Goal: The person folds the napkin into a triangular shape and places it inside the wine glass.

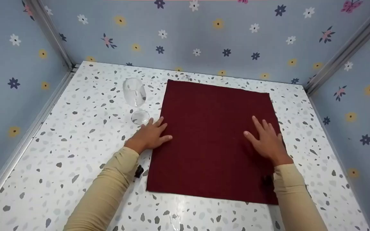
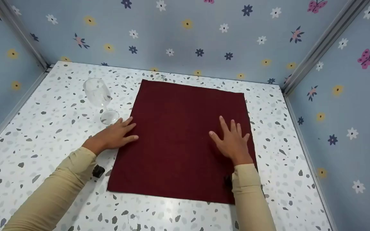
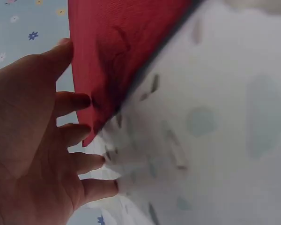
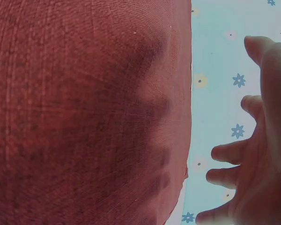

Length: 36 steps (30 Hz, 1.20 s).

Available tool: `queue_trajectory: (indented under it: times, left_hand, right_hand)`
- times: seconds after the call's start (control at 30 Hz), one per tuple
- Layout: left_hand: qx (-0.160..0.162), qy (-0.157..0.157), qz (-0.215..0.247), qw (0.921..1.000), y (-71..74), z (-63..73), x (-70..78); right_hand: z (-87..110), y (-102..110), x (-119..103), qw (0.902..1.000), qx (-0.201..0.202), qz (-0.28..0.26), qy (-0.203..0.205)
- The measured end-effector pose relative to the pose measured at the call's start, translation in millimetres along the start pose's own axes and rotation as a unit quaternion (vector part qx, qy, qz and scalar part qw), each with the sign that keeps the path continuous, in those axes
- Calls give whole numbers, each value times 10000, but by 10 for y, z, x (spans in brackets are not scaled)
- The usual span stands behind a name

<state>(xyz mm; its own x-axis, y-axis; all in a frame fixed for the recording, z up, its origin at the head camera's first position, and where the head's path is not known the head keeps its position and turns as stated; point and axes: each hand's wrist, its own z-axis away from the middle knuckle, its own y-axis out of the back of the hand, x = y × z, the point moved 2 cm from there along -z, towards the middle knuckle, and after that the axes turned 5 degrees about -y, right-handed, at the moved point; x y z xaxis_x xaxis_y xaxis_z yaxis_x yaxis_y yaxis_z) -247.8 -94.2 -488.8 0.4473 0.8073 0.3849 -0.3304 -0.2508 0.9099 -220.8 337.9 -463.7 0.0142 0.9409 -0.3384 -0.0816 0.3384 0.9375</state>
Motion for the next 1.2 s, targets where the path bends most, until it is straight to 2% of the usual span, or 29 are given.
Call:
queue_trajectory:
  times: [0.1,0.27,0.43,0.53,0.7,0.8,0.87,1.1,1.2]
  left_hand:
    - [-244,17,48,9997,59,-32,0]
    - [-497,104,560,9971,155,-26,-44]
    - [-558,193,708,9957,167,-30,-102]
    - [-330,208,510,9979,161,-56,-105]
    - [238,184,15,9995,131,-103,-67]
    - [538,254,-89,9982,119,-126,-65]
    - [606,322,-128,9976,128,-139,-61]
    - [106,493,-198,9985,139,-157,-18]
    - [4,533,-231,9983,149,-145,-7]
  right_hand:
    - [12,-5,34,10000,-81,-45,-36]
    - [39,-28,101,9998,-155,-33,-136]
    - [51,-57,151,9995,-227,-87,-197]
    - [52,-60,183,9995,-206,-108,-204]
    - [65,-90,245,9995,-245,-10,-213]
    - [65,-128,259,9994,-259,175,-179]
    - [72,-140,266,9993,-215,265,-159]
    - [86,-121,267,9992,-95,367,-140]
    - [56,-92,237,9989,-3,445,-147]
